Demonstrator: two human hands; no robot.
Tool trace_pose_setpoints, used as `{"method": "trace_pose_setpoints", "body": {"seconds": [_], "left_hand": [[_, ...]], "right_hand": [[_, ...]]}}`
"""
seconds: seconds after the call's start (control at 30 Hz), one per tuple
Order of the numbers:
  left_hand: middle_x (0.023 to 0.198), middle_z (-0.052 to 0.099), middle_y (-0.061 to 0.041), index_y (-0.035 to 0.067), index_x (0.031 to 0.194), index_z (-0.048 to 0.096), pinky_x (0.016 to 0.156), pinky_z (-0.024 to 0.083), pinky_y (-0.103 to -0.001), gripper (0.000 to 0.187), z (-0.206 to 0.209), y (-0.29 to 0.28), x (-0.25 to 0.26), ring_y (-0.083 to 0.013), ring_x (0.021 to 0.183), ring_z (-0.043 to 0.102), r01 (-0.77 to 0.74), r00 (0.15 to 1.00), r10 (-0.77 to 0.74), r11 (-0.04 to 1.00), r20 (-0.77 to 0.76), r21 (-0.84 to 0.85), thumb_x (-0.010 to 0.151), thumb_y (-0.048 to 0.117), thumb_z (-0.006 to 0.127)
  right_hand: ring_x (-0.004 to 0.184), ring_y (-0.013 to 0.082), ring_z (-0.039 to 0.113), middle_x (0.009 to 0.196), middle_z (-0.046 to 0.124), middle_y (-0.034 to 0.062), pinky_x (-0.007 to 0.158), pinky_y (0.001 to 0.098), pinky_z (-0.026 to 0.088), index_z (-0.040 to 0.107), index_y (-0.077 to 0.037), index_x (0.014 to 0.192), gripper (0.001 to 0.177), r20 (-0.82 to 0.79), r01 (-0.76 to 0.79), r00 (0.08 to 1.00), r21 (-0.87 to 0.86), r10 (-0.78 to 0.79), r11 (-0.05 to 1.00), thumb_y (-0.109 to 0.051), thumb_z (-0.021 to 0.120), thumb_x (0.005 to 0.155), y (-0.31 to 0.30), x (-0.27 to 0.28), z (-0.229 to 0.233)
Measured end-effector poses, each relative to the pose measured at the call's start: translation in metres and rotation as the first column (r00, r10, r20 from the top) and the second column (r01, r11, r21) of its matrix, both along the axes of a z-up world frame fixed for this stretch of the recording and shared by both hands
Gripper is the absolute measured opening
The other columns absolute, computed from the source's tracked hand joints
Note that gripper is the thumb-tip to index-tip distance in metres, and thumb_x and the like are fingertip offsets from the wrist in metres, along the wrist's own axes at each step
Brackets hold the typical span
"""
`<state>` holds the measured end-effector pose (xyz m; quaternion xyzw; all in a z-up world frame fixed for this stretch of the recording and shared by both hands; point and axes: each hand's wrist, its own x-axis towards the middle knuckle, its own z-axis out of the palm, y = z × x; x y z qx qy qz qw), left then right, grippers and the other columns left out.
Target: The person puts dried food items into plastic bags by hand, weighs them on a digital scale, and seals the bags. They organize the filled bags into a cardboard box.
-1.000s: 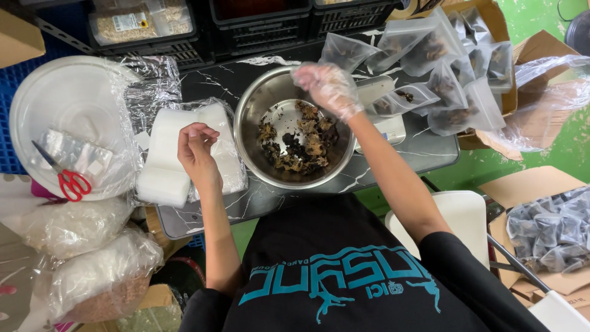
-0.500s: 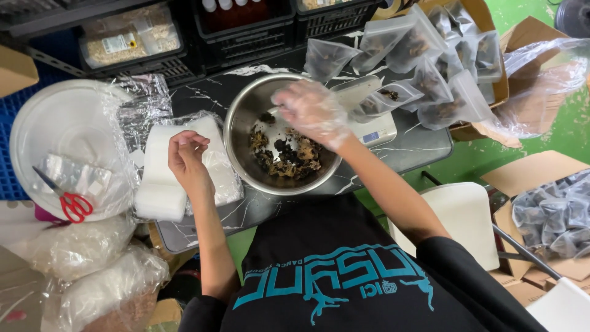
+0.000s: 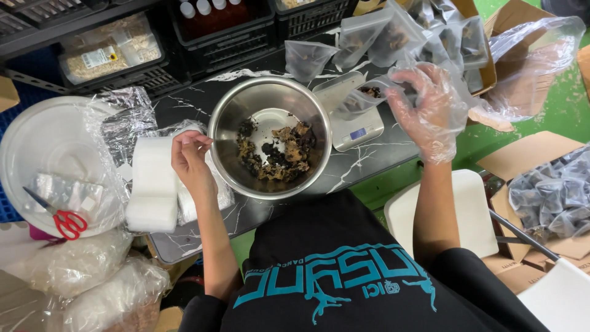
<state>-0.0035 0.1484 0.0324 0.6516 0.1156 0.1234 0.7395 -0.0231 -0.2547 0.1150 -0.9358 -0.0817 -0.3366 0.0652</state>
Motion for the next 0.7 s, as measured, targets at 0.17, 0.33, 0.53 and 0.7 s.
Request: {"method": "trace_pose_setpoints", "body": {"seconds": [0.17,0.33,0.53,0.7], "left_hand": [[0.083,0.063,-0.008,0.005,0.103,0.061,0.076,0.054,-0.024,0.026,-0.006,-0.02,0.004,-0.0135,0.081,0.065,-0.053,0.998,0.053,0.998,0.039,0.016,0.11,0.023,0.044],[0.083,0.064,-0.009,0.007,0.103,0.064,0.079,0.057,-0.03,0.025,-0.01,-0.042,0.005,-0.0175,0.081,0.065,0.003,0.999,-0.002,1.0,0.054,-0.006,0.111,0.02,0.043],[0.095,0.065,-0.015,0.003,0.113,0.063,0.093,0.057,-0.045,0.012,-0.012,-0.096,0.009,-0.0288,0.096,0.068,0.281,0.949,-0.298,0.947,0.103,0.154,0.103,0.007,0.058],[0.117,0.063,-0.023,-0.001,0.132,0.052,0.109,0.047,-0.053,0.047,0.003,-0.138,0.023,-0.041,0.124,0.06,0.596,0.778,-0.625,0.768,0.068,0.237,0.092,0.002,0.075]], "right_hand": [[0.09,0.0308,0.068,0.096,0.067,0.012,0.079,0.0378,0.055,0.078,-0.014,0.106,0.005,-0.135,-0.039,0.986,0.391,0.099,0.92,-0.013,0.081,0.102,-0.014,-0.006,0.002],[0.083,0.0276,0.068,0.093,0.072,0.0157,0.075,0.0336,0.056,0.078,-0.006,0.101,0.01,-0.001,-0.047,0.998,0.63,0.061,0.775,-0.01,0.072,0.108,-0.024,-0.008,-0.021],[0.117,0.0369,0.064,0.122,0.065,0.0204,0.093,0.0451,0.057,0.071,-0.001,0.123,0.025,-0.106,-0.085,0.973,0.665,0.206,0.742,0.005,0.065,0.099,-0.017,-0.02,-0.011],[0.128,0.035,0.059,0.134,0.061,0.0121,0.101,0.0506,0.052,0.07,-0.021,0.127,0.034,-0.299,-0.126,0.911,0.456,0.285,0.881,-0.025,0.075,0.094,-0.041,-0.011,-0.017]]}}
